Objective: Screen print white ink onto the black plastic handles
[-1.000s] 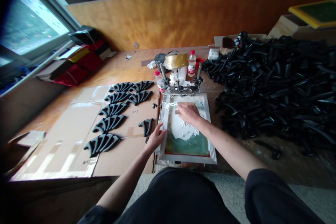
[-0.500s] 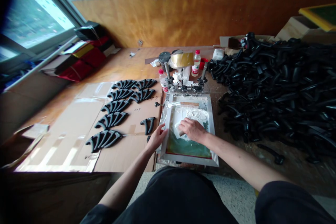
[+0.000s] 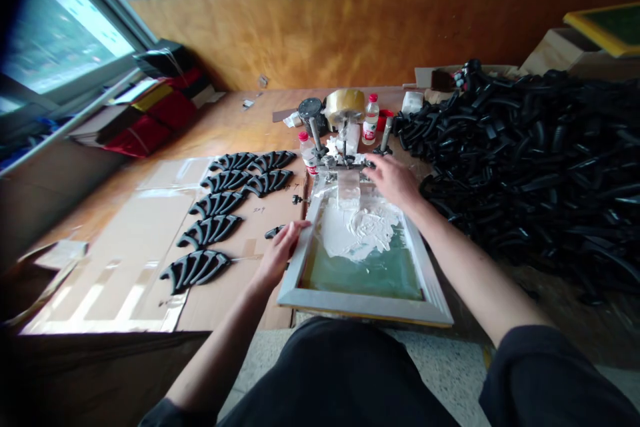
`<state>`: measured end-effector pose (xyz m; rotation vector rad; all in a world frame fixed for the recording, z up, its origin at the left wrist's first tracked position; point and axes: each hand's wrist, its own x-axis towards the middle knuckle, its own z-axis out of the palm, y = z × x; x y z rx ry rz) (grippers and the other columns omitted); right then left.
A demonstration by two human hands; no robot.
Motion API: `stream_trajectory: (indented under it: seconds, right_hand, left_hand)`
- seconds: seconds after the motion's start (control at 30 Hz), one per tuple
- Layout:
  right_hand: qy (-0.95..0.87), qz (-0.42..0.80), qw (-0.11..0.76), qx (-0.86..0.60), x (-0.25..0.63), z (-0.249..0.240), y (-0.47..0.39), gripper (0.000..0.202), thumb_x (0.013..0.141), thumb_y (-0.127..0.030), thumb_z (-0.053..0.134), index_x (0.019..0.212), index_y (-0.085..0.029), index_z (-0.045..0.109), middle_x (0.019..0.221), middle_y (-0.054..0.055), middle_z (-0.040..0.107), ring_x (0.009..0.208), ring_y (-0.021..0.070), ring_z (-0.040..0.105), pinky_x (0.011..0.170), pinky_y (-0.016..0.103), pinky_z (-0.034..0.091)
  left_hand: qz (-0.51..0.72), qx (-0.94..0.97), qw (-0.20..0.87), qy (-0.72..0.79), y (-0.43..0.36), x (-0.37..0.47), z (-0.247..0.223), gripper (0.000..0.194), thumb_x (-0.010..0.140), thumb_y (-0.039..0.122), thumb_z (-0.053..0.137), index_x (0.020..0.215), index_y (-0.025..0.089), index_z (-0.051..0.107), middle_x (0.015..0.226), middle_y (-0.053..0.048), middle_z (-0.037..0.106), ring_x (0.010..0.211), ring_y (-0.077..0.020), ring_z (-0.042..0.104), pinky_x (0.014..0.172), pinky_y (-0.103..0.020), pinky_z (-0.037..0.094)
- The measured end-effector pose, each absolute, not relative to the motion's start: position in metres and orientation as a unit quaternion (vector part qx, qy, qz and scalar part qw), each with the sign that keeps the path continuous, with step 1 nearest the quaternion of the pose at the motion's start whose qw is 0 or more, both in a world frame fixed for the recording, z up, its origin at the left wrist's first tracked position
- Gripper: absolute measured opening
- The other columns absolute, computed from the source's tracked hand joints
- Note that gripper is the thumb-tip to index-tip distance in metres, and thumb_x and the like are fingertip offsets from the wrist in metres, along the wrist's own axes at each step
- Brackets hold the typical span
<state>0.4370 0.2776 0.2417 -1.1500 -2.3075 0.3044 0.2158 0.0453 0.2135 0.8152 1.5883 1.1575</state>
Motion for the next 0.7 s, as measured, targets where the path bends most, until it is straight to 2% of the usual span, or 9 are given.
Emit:
stream_trajectory:
  seconds: [0.07,0.13,0.2,0.27,0.37,0.47,0.53,0.6,0.7]
  right_hand:
    - [-0.802,0.098,0.315,-0.498,0.471,0.235,0.293,0.034,0.097,-0.03,0.043,0.118,-0.013,0.065,0.089,0.008,0.07,0.068,0.0144,0.062,0.067,0.026,0.049]
    - [-0.779,0.091,0.29,-0.548,0.495,0.215,0.29,0.042,0.099,-0.027,0.032,0.105,-0.007,0.068,0.078,0.007,0.07,0.059,0.0127,0.059,0.058,0.023,0.049]
    - [-0.796,0.106,0.238,-0.546,0.501,0.186,0.268,0.041,0.098,-0.031,0.036,0.09,-0.01,0.07,0.07,0.004,0.068,0.057,0.0131,0.057,0.054,0.023,0.048]
    - [-0.843,0.128,0.198,-0.484,0.49,0.155,0.233,0.03,0.093,-0.037,0.052,0.083,-0.015,0.07,0.074,0.004,0.068,0.067,0.0153,0.061,0.062,0.025,0.051]
    - [-0.897,0.119,0.124,-0.407,0.457,0.127,0.18,0.02,0.085,-0.035,0.065,0.082,-0.016,0.065,0.091,0.009,0.067,0.09,0.0224,0.061,0.081,0.032,0.048]
    - [-0.882,0.114,0.068,-0.451,0.429,0.129,0.14,0.014,0.091,-0.027,0.055,0.088,-0.014,0.06,0.09,0.013,0.066,0.091,0.0245,0.059,0.08,0.034,0.045]
    - [-0.884,0.128,0.087,-0.442,0.417,0.141,0.118,0.013,0.094,-0.025,0.05,0.092,-0.015,0.058,0.089,0.011,0.065,0.089,0.0235,0.057,0.079,0.033,0.044]
    - [-0.917,0.149,0.122,-0.349,0.413,0.153,0.105,0.012,0.095,-0.024,0.049,0.09,-0.018,0.058,0.09,0.008,0.064,0.091,0.0219,0.056,0.082,0.033,0.044]
    - [-0.941,0.168,0.132,-0.261,0.435,0.16,0.123,0.014,0.095,-0.021,0.049,0.086,-0.02,0.059,0.092,0.006,0.064,0.093,0.0196,0.055,0.084,0.031,0.043]
  left_hand:
    - [0.532,0.324,0.467,0.628,0.058,0.217,0.241,0.057,0.089,0.069,0.034,0.103,0.021,0.062,0.07,0.0,0.056,0.054,-0.0106,0.047,0.049,-0.022,0.038]
    - [0.598,0.331,0.436,0.585,0.076,0.218,0.262,0.056,0.09,0.068,0.033,0.105,0.021,0.06,0.083,-0.002,0.062,0.063,-0.0126,0.055,0.056,-0.024,0.045]
    - [0.648,0.347,0.42,0.532,0.095,0.219,0.274,0.053,0.091,0.065,0.036,0.108,0.02,0.059,0.094,-0.004,0.064,0.078,-0.0148,0.061,0.065,-0.025,0.05]
    - [0.68,0.34,0.416,0.5,0.107,0.224,0.276,0.049,0.091,0.061,0.04,0.111,0.019,0.058,0.099,-0.006,0.065,0.089,-0.016,0.063,0.071,-0.026,0.051]
    - [0.695,0.267,0.445,0.498,0.101,0.243,0.253,0.047,0.09,0.058,0.047,0.116,0.02,0.054,0.104,-0.007,0.066,0.089,-0.0156,0.064,0.069,-0.025,0.051]
    - [0.556,0.179,0.626,0.518,0.069,0.274,0.211,0.052,0.084,0.061,0.055,0.113,0.017,0.056,0.105,-0.012,0.068,0.081,-0.0185,0.066,0.063,-0.027,0.052]
    - [0.473,0.131,0.711,0.503,0.047,0.293,0.183,0.053,0.083,0.063,0.056,0.107,0.016,0.059,0.102,-0.013,0.069,0.084,-0.0205,0.067,0.067,-0.031,0.054]
    - [0.475,0.089,0.716,0.504,0.031,0.3,0.164,0.049,0.083,0.062,0.056,0.099,0.016,0.06,0.091,-0.01,0.069,0.081,-0.019,0.067,0.07,-0.031,0.054]
    - [0.507,0.079,0.639,0.573,0.02,0.271,0.148,0.044,0.081,0.058,0.057,0.094,0.016,0.056,0.08,-0.005,0.067,0.063,-0.0145,0.064,0.056,-0.026,0.05]
